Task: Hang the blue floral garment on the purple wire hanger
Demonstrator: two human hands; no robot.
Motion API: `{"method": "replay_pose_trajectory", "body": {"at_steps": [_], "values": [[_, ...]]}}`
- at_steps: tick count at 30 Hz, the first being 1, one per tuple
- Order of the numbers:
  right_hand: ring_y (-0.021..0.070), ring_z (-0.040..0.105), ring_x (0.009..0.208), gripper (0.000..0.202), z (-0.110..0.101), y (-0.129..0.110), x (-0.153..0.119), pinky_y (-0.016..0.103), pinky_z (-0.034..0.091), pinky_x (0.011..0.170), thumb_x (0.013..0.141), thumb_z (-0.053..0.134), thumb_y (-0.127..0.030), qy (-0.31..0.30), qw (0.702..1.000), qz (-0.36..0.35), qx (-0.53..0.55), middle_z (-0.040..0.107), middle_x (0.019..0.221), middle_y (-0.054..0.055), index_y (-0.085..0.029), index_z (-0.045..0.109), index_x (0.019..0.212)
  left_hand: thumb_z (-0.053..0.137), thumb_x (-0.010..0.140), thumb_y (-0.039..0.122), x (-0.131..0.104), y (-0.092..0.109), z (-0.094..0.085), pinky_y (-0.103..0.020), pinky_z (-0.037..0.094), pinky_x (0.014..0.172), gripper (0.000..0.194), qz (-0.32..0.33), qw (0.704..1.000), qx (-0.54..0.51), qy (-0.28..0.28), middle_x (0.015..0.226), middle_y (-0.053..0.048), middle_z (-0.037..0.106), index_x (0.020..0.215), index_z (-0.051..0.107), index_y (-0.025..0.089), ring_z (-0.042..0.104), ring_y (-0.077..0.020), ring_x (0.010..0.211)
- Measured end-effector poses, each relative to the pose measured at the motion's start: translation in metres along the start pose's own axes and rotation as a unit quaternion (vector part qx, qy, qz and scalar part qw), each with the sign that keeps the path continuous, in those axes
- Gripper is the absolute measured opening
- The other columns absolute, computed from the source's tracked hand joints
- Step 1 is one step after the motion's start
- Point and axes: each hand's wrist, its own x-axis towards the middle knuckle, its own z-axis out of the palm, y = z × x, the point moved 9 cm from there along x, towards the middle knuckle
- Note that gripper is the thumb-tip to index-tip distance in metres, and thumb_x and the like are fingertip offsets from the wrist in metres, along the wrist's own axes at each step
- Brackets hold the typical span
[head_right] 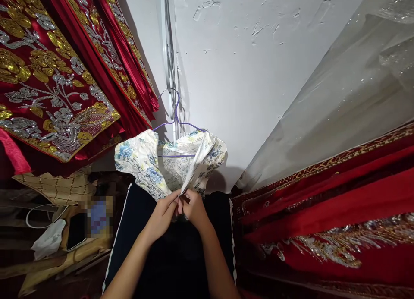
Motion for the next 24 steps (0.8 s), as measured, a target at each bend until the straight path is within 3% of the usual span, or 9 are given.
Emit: {"method": "replay_pose_trajectory", "body": {"at_steps": [3, 5, 9, 12, 15, 19, 24], "values": [[0.0171, 0.056, 0.060, 0.015, 0.002, -0.003, 0.002, 0.028, 0.044, 0.056, 0.082, 0.063, -0.030, 0.022, 0.999, -0.027, -0.020, 0.059, 0.062, 0.000, -0.021, 0.056, 0.073, 0.041, 0.100, 0.030, 0.006, 0.000, -0.006, -0.025, 0.041, 0.059, 0.034, -0.015, 0.992, -0.116, 0.049, 0.071, 0.001, 0.062, 0.129, 0.055, 0.020, 0.048, -0.0113, 0.055], [0.0179, 0.057, 0.065, 0.011, 0.004, 0.004, 0.004, 0.029, 0.045, 0.060, 0.081, 0.062, -0.028, 0.038, 0.998, -0.034, -0.028, 0.061, 0.068, 0.001, -0.021, 0.057, 0.075, 0.045, 0.097, 0.028, 0.015, 0.009, -0.016, -0.022, 0.037, 0.051, 0.028, -0.014, 0.978, -0.185, 0.092, 0.069, 0.003, 0.063, 0.124, 0.049, 0.022, 0.042, -0.0082, 0.046], [0.0171, 0.055, 0.065, 0.016, 0.004, 0.029, 0.018, 0.029, 0.044, 0.061, 0.080, 0.063, -0.033, 0.060, 0.997, -0.019, -0.039, 0.058, 0.068, 0.000, -0.021, 0.054, 0.076, 0.049, 0.090, 0.018, 0.044, 0.061, -0.047, -0.017, 0.033, 0.045, 0.021, 0.055, 0.961, -0.224, 0.149, 0.062, 0.009, 0.059, 0.107, 0.040, 0.026, 0.039, -0.0057, 0.038], [0.0144, 0.048, 0.058, 0.025, -0.005, 0.038, 0.034, 0.026, 0.038, 0.057, 0.081, 0.063, -0.038, 0.068, 0.996, -0.018, -0.053, 0.048, 0.060, -0.003, -0.022, 0.049, 0.068, 0.052, 0.086, 0.014, 0.067, 0.108, -0.061, -0.015, 0.031, 0.043, 0.024, 0.107, 0.960, -0.226, 0.128, 0.063, 0.010, 0.057, 0.101, 0.038, 0.026, 0.040, -0.0040, 0.035], [0.0135, 0.046, 0.058, 0.027, -0.017, 0.039, 0.047, 0.026, 0.036, 0.057, 0.079, 0.066, -0.039, 0.067, 0.995, -0.015, -0.069, 0.047, 0.060, -0.004, -0.022, 0.049, 0.067, 0.053, 0.084, 0.012, 0.081, 0.141, -0.066, -0.014, 0.029, 0.039, 0.025, 0.133, 0.958, -0.235, 0.096, 0.070, 0.007, 0.059, 0.100, 0.038, 0.026, 0.042, -0.0025, 0.033], [0.0140, 0.048, 0.058, 0.028, -0.023, 0.046, 0.050, 0.026, 0.035, 0.056, 0.077, 0.068, -0.038, 0.053, 0.995, -0.003, -0.083, 0.048, 0.059, -0.004, -0.022, 0.048, 0.066, 0.054, 0.085, 0.011, 0.081, 0.160, -0.062, -0.016, 0.034, 0.040, 0.024, 0.143, 0.959, -0.236, 0.066, 0.079, 0.004, 0.060, 0.100, 0.040, 0.025, 0.045, -0.0021, 0.033], [0.0133, 0.046, 0.055, 0.023, -0.019, 0.050, 0.040, 0.026, 0.035, 0.056, 0.080, 0.065, -0.036, 0.027, 0.995, -0.001, -0.095, 0.050, 0.058, -0.004, -0.021, 0.051, 0.070, 0.054, 0.089, 0.013, 0.066, 0.166, -0.064, -0.015, 0.034, 0.039, 0.020, 0.165, 0.959, -0.214, 0.088, 0.077, 0.005, 0.059, 0.100, 0.041, 0.025, 0.046, -0.0029, 0.034]]}}
